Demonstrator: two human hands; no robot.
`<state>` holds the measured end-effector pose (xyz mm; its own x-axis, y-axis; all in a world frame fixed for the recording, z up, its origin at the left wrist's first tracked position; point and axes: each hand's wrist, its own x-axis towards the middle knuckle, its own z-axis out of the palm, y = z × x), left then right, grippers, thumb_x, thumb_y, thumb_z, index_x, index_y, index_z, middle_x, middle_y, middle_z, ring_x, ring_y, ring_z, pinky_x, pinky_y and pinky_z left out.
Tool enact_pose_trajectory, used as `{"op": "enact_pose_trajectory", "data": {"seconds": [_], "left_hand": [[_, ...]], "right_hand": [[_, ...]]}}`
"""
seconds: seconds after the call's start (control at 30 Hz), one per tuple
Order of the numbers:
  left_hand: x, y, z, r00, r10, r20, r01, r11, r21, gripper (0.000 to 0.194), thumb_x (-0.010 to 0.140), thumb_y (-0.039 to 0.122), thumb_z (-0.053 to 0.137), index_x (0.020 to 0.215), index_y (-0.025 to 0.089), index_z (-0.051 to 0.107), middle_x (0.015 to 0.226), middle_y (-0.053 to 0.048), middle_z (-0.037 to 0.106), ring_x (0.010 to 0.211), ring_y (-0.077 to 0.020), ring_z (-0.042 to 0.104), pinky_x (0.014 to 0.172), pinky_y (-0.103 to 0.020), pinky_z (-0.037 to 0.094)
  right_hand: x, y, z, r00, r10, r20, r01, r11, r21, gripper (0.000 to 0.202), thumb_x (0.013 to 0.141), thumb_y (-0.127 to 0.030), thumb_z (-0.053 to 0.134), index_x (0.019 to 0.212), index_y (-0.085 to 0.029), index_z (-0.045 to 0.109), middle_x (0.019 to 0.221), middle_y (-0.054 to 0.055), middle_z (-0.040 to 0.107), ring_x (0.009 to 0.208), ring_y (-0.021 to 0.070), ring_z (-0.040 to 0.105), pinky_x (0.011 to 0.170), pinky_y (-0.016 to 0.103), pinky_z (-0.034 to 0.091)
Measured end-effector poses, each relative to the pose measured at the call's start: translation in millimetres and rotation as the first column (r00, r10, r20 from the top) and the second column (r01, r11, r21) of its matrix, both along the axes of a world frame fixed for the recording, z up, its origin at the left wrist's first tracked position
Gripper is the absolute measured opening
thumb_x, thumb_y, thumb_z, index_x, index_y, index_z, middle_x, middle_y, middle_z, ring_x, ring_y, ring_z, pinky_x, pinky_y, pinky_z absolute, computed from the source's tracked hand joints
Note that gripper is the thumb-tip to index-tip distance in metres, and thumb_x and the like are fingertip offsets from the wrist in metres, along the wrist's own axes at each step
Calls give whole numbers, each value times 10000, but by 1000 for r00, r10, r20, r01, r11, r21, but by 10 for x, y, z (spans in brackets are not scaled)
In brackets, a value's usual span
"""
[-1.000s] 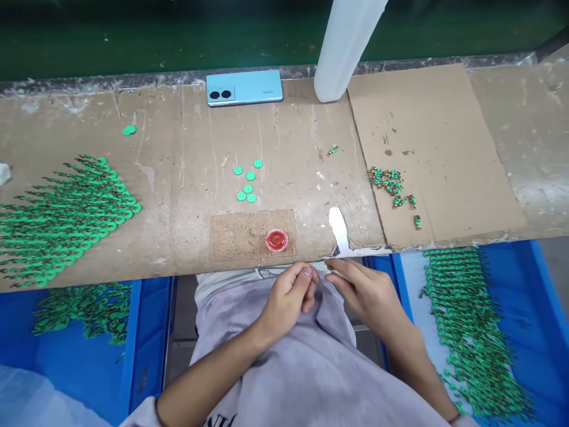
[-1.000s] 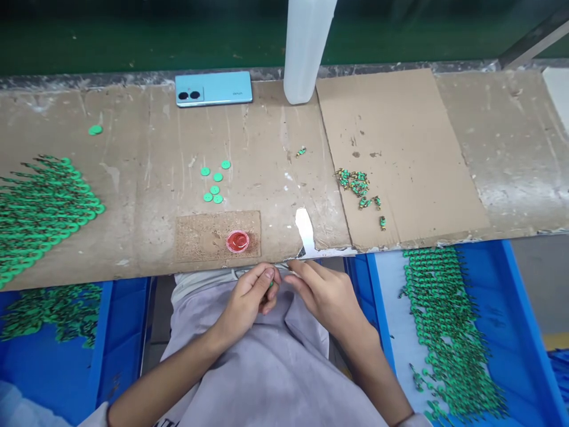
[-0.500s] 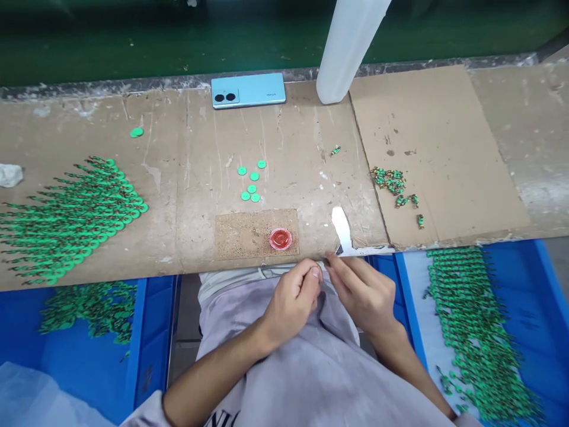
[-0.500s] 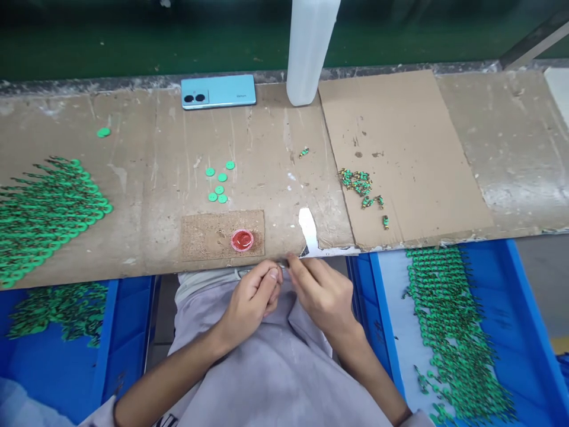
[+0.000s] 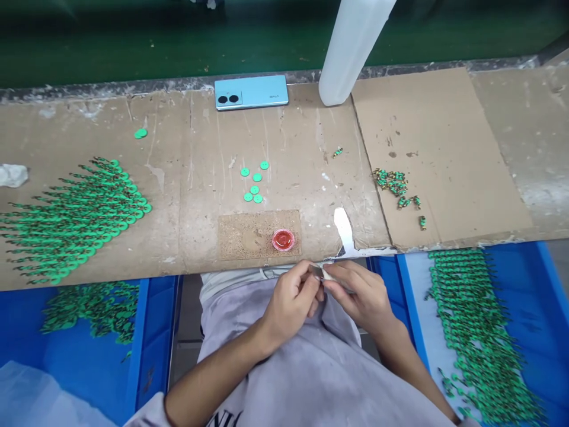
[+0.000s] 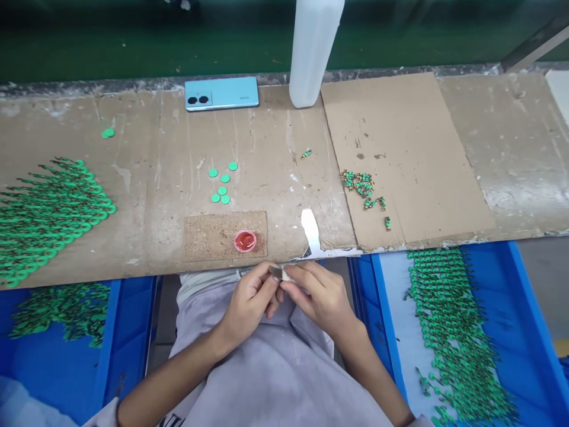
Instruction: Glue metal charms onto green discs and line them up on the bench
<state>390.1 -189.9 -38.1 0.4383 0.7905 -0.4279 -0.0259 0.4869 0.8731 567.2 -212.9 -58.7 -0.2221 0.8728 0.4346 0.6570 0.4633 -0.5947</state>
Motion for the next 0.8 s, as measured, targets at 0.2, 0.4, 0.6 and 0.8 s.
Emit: {"op": "enact_pose_trajectory", "data": {"seconds": [0.2, 0.4, 0.6, 0.8], "left_hand": [[-17, -8, 12, 993, 6, -117, -1, 999, 38, 301, 1026, 344, 470, 756, 213, 453, 634, 52, 522, 473, -81, 422, 496, -226, 332], [-44, -40, 79, 999, -1, -51, 2, 1000, 20, 321, 1046, 444, 485, 845, 201, 544, 648, 49, 522, 482, -86, 382, 507, -241, 309], [-27, 7, 21, 999, 21, -41, -20, 1000, 12, 255, 1030, 407, 505, 893, 198, 553, 680, 40, 550, 485, -88, 410, 506, -237, 322], [-14, -30, 44, 994, 2, -105, 3, 999, 48, 277, 1030, 383, 507, 828, 199, 555, 671, 21, 593, 496, -93, 426, 495, -224, 323]], "right_hand": [[-4, -2, -29, 997, 0, 79, -6, 997, 73, 241, 978, -157, 719, 1216, -194, 710, 933, 96, 803, 806, 230, 780, 702, 323, 653], [74, 92, 15, 961, -254, 109, 230, 953, 200, 229, 970, -157, 720, 1176, -256, 729, 905, 69, 801, 748, 225, 782, 656, 323, 653], [111, 86, -2, 998, 11, -56, -4, 993, 119, 173, 1004, -206, 661, 1159, -240, 729, 882, 67, 817, 726, 221, 791, 606, 307, 654], [65, 35, -102, 994, -99, 48, 95, 992, 77, 134, 973, -149, 704, 1085, -218, 729, 895, 82, 803, 761, 214, 787, 638, 293, 650]]}}
